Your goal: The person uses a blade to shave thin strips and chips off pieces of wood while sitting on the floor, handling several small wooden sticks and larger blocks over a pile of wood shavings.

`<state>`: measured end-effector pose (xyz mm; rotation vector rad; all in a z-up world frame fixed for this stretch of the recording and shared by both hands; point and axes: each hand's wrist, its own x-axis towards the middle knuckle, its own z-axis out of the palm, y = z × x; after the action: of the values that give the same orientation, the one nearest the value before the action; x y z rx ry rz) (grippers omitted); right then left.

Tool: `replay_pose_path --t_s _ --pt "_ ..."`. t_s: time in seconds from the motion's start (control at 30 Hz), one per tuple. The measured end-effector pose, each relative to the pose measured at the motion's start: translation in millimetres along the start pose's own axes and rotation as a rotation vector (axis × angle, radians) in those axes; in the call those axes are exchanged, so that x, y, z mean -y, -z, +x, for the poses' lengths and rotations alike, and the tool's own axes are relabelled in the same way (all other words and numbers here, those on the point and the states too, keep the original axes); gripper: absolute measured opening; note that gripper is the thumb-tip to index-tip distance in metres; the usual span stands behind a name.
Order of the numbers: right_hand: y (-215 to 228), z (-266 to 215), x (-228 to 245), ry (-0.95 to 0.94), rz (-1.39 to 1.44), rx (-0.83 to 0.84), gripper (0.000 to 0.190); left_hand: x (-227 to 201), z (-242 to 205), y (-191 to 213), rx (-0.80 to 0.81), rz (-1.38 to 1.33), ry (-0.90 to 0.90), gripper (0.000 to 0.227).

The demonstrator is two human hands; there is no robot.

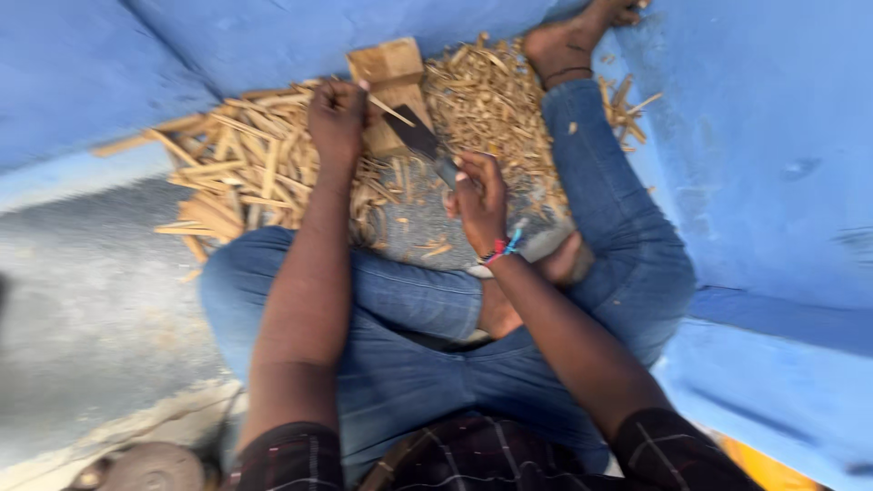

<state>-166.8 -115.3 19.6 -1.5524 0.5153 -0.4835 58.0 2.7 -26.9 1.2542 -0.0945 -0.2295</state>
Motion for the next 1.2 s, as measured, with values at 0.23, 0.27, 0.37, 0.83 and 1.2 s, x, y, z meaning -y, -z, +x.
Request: replay_pose_path --t_s 0.23,0.27,0.37,0.83,1.2 --pt "-6.1 -2.8 -21.3 -0.411 0.067 0.094 0.037 1.8 -8.1 8.2 0.010 -0.058 0.280 0.027" --pt "-5.5 -3.7 -18.4 -0.470 0.109 0.145 0.036 -1.2 -9.8 9.2 0.030 -0.080 0.347 0.028" --pt "-1.6 -9.3 -2.9 -0.523 0.046 0.163 0.035 -12.4 -16.3 9.3 0.090 -0.138 0.487 0.028" --pt "48.0 -54.9 -36.2 -0.386 0.038 0.100 0.044 7.7 -47.4 4.2 0.157 0.001 0.533 0.029" --pt "21.9 -45.5 -35.8 -0.406 -0.062 0.139 0.045 -40.3 -93.4 -103.2 0.432 0.202 -0.022 0.025"
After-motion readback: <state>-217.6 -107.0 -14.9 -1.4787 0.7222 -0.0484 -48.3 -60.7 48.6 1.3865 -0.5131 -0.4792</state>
